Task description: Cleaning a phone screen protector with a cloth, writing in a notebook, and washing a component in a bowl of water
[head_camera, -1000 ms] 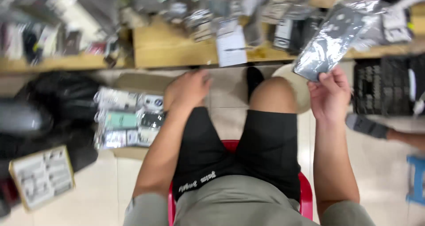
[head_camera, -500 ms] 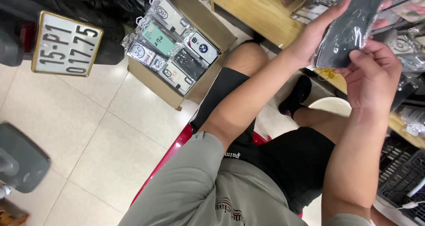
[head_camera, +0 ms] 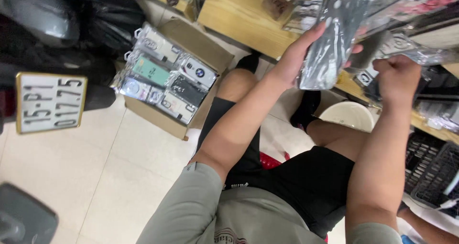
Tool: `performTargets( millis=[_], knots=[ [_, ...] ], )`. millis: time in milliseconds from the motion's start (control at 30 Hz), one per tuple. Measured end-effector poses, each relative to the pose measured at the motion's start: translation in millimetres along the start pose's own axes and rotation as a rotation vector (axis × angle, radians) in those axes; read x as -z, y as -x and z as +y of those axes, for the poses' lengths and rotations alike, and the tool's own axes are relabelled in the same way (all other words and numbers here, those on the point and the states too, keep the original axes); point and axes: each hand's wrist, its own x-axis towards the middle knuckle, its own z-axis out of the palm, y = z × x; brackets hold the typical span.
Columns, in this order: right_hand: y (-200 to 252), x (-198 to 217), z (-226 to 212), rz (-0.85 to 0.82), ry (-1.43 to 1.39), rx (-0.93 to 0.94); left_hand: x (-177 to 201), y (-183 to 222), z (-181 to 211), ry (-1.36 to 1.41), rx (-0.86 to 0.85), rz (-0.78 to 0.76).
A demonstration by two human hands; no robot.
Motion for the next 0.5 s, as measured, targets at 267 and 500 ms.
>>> performTargets(
  millis=[267, 500],
  knots=[
    [-18.9, -1.1, 1.1, 0.047, 0.089, -0.162, -3.8, 6.4, 8.9, -0.213, -0.007, 0.082],
    [-22.8, -24.8, -66.1, -0.084, -0.739, -0.726, -10.7, 17.0, 11.5, -0.081, 0.128, 0.094]
  ],
)
